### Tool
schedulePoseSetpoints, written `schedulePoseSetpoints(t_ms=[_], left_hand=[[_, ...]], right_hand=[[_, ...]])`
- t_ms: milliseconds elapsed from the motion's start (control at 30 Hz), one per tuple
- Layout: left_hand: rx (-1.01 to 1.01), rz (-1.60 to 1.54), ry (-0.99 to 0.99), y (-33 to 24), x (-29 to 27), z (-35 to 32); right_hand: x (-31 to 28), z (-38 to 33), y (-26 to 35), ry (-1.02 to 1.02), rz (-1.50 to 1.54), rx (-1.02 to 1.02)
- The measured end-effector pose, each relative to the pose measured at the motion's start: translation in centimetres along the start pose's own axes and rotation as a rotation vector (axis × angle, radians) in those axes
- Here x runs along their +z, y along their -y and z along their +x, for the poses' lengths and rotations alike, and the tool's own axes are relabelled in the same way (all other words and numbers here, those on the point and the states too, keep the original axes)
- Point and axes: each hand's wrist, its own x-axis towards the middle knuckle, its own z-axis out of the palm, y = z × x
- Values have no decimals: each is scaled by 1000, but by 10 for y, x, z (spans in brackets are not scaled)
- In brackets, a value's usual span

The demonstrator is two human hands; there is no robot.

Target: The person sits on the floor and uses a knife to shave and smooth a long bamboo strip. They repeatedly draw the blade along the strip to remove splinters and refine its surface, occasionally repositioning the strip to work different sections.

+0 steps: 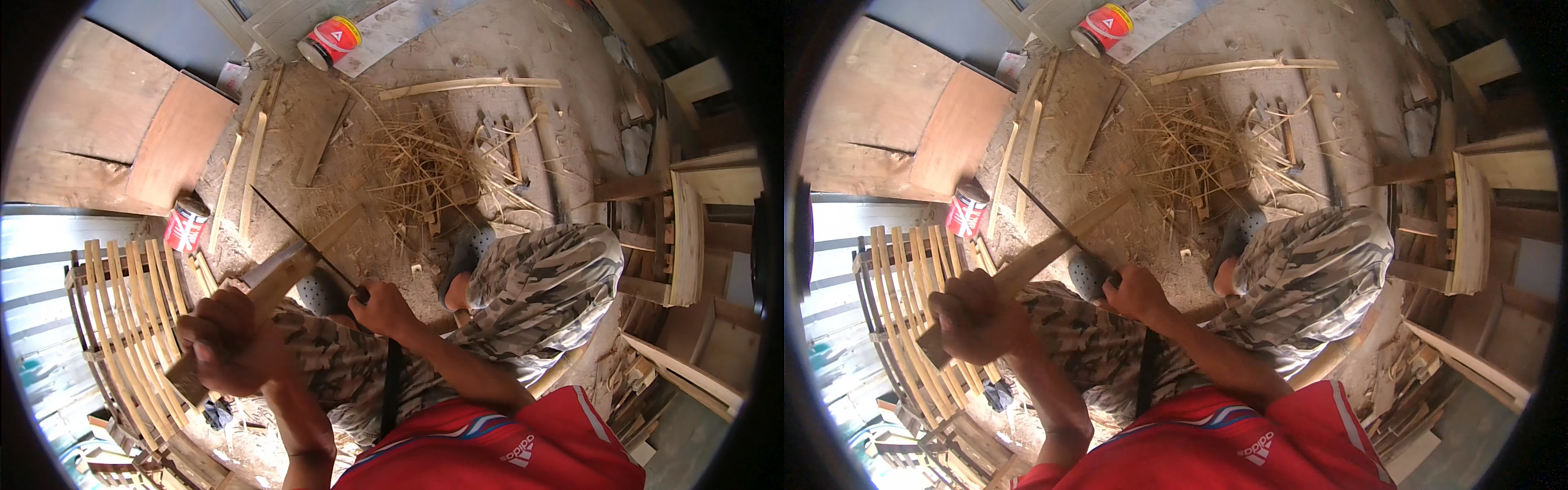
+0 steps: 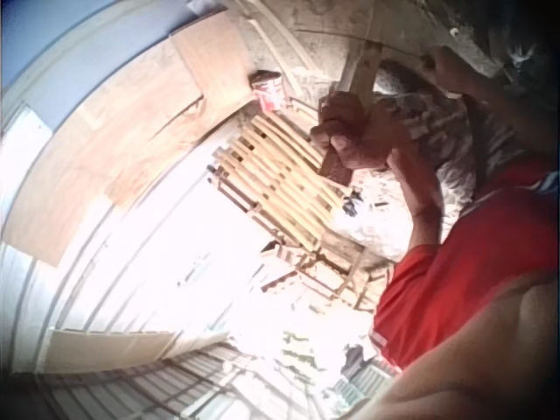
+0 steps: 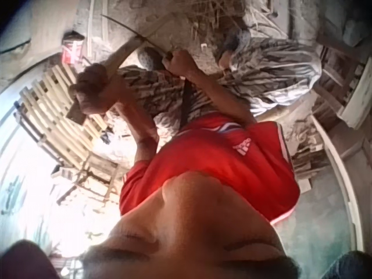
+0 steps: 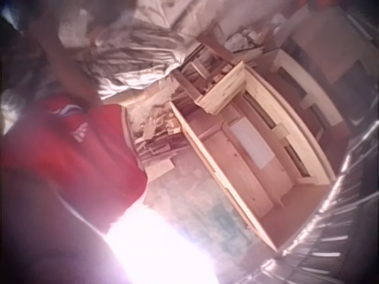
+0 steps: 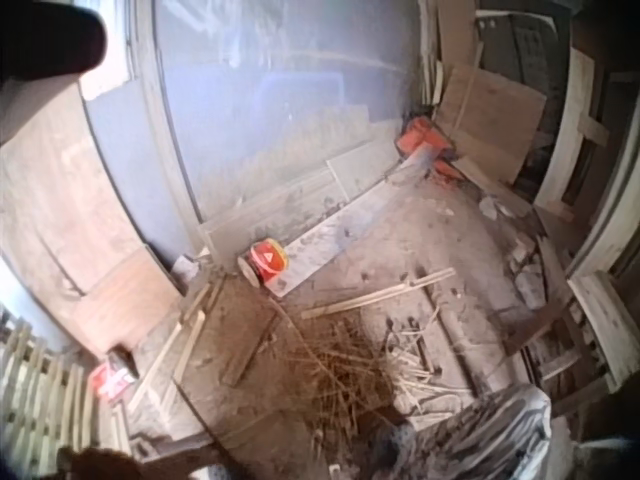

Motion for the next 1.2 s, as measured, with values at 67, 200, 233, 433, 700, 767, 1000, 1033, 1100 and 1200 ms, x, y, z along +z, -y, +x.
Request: schedulePoseSetpoints(t_ms=[67, 200, 233, 433, 700, 767, 1000, 1033, 1100, 1200], left_hand=[[-25, -51, 40, -4, -8, 2], [-21, -47, 53, -3, -1, -3], [-9, -50, 63, -2, -1, -3], [26, -30, -87, -2, -3, -1], [51, -12, -85, -3, -11, 4], [45, -11, -65, -4, -9, -1], [52, 122, -211, -2, -26, 11], [52, 183, -257, -3, -23, 9], [74, 227, -275, -2, -18, 10], [68, 164, -169, -1, -17, 7]], right_hand=[[-5, -5, 23, 3, -45, -25], [5, -3, 1, 57, -35, 76], [1, 6, 0, 94, -24, 142], [-8, -14, 40, 32, -62, -40], [-18, -13, 40, 103, -111, 36], [-17, -21, 51, 143, -63, -23], [-8, -30, 63, 132, -64, 15], [-8, -30, 64, 116, -81, -7], [-10, -27, 63, 83, -115, -49], [-7, -19, 46, 40, -134, 35]])
